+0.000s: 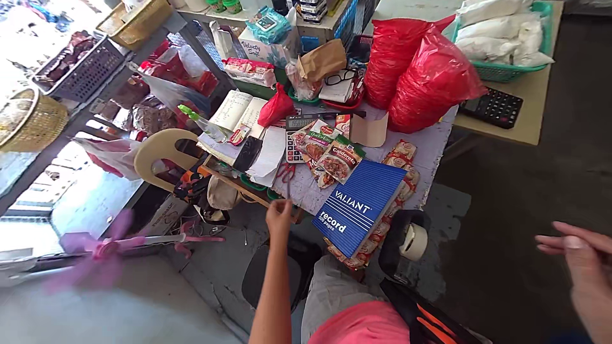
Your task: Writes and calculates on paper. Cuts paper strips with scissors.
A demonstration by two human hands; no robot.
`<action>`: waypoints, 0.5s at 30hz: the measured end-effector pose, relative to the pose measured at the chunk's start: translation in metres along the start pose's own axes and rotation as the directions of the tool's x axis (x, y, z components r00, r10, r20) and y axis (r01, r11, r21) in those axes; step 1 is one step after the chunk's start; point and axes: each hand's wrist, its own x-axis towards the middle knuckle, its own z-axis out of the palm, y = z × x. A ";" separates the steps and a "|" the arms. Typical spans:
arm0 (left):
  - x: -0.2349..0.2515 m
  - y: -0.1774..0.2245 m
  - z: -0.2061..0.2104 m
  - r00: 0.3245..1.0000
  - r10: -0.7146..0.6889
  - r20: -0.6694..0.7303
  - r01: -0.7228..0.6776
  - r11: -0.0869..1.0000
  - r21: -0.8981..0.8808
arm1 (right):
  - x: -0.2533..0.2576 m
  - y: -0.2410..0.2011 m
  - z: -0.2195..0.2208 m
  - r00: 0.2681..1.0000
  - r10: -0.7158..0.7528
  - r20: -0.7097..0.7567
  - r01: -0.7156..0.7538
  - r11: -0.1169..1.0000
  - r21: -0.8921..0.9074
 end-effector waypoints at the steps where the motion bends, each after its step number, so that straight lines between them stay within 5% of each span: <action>1: -0.025 0.007 0.005 0.999 0.004 0.039 0.000 0.995 -0.103 | 0.000 -0.010 0.017 0.998 -0.028 0.051 0.028 1.000 0.010; 4: -0.090 0.038 0.019 0.975 0.037 0.218 0.035 0.948 -0.317 | -0.002 -0.045 0.077 0.946 -0.167 0.278 0.186 0.982 -0.043; 7: -0.129 0.064 0.022 0.908 0.167 0.384 0.020 0.899 -0.438 | -0.005 -0.064 0.144 0.779 -0.382 0.497 0.452 0.892 -0.024; 10: -0.141 0.076 0.018 0.844 0.255 0.472 0.013 0.870 -0.493 | -0.007 -0.077 0.191 0.654 -0.498 0.570 0.589 0.807 0.029; 15: -0.107 0.063 -0.008 0.775 0.372 0.511 -0.094 0.868 -0.488 | -0.004 -0.086 0.224 0.712 -0.469 0.522 0.575 0.817 -0.051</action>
